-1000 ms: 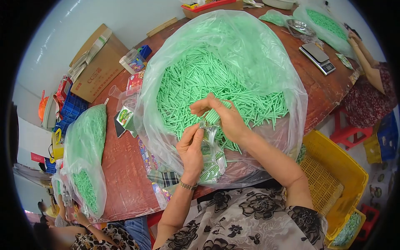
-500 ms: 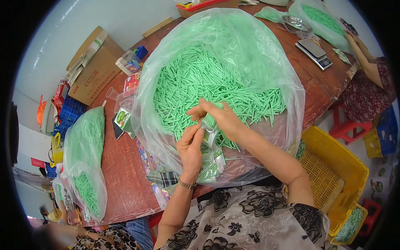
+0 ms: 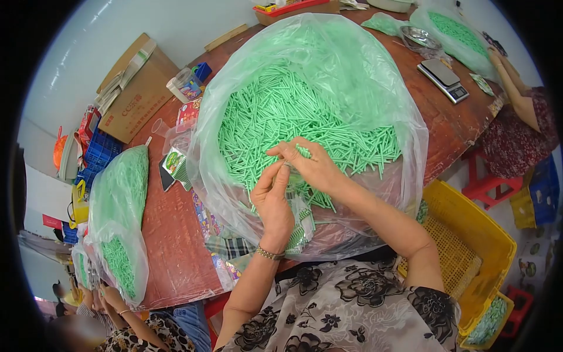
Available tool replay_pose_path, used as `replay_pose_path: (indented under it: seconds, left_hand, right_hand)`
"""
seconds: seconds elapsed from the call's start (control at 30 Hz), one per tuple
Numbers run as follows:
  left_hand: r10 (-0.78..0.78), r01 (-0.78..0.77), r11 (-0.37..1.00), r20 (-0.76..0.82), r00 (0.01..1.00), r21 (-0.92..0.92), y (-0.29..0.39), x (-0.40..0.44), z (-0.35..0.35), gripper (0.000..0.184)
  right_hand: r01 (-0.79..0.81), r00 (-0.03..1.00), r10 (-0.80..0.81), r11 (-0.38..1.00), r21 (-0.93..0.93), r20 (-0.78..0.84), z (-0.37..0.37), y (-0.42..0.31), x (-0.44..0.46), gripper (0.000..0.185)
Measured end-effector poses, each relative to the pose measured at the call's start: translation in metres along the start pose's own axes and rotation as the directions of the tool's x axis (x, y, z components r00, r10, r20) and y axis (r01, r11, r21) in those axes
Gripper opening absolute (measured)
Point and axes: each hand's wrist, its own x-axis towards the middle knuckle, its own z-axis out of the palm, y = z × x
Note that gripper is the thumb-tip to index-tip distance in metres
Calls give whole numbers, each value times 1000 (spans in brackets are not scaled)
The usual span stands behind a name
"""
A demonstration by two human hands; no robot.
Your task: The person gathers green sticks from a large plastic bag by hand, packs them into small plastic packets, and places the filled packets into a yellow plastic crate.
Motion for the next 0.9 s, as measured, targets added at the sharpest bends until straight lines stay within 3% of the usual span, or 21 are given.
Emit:
replay_pose_path:
  seconds: [0.03, 0.13, 0.2, 0.3, 0.37, 0.43, 0.47, 0.5, 0.53, 0.6, 0.63, 0.67, 0.7, 0.73, 0.8, 0.87, 0.9]
  left_hand:
    - [84, -84, 996, 1, 996, -18, 1, -1, 6, 18]
    - [-15, 13, 986, -11, 1000, -164, 1, -4, 17, 18]
    - [-117, 111, 949, 0, 993, -296, -5, -4, 20, 19]
    - [-179, 193, 889, 73, 981, -415, -7, -1, 24, 23]
    - [-209, 246, 867, 131, 969, -433, -6, 0, 28, 23]
    - [-220, 262, 882, 150, 964, -392, -10, 0, 37, 20]
    - [-216, 263, 898, 169, 962, -352, -9, -1, 43, 21]
    - [-216, 267, 912, 189, 958, -312, -8, -4, 49, 22]
    - [-199, 251, 929, 205, 958, -271, -6, -8, 54, 27]
    - [-37, 25, 999, 262, 965, 48, -2, -13, 63, 26]
    - [47, -130, 959, 312, 949, 252, 7, -17, 66, 26]
    - [30, -136, 937, 314, 949, 321, 18, -20, 70, 25]
    - [12, -140, 912, 315, 949, 386, 23, -23, 70, 25]
    - [27, -165, 904, 331, 943, 393, 22, -21, 65, 24]
    - [60, -209, 905, 375, 925, 370, 19, -15, 59, 23]
    - [74, -237, 910, 426, 901, 342, 21, -16, 69, 25]
    - [63, -296, 883, 535, 843, 364, 31, -18, 82, 25]
  right_hand:
    - [-10, 1000, 10, 1000, 21, -20, -2, 1, -1, 41]
    - [-58, 998, 58, 998, -24, 9, -15, -7, -8, 43]
    - [45, 999, -42, 980, -194, 17, -25, -14, -15, 38]
    - [128, 991, -93, 882, -453, 100, -54, -44, -27, 56]
    - [124, 992, -95, 858, -499, 82, -70, -50, -38, 61]
    - [77, 997, -59, 871, -485, 51, -84, -49, -49, 47]
    - [5, 999, -25, 906, -423, -42, -88, -47, -54, 30]
    - [-14, 998, -13, 908, -420, -62, -92, -48, -60, 30]
    - [57, 983, -126, 897, -437, -131, -98, -52, -68, 23]
    - [193, 916, -336, 849, -491, -220, -115, -51, -90, 14]
    - [122, 885, -324, 855, -503, -335, -131, -56, -109, 15]
    - [40, 843, -305, 858, -512, -444, -148, -63, -133, 15]
    - [18, 791, -221, 941, -339, -571, -166, -66, -161, 17]
    - [-38, 733, -234, 923, -383, -639, -189, -66, -188, 18]
    - [-123, 711, -250, 876, -466, -657, -230, -53, -242, 17]
    - [-375, 655, -30, 854, -360, -755, -261, -9, -306, 16]
    - [-532, 631, 78, 768, -357, -772, -277, 28, -341, 15]
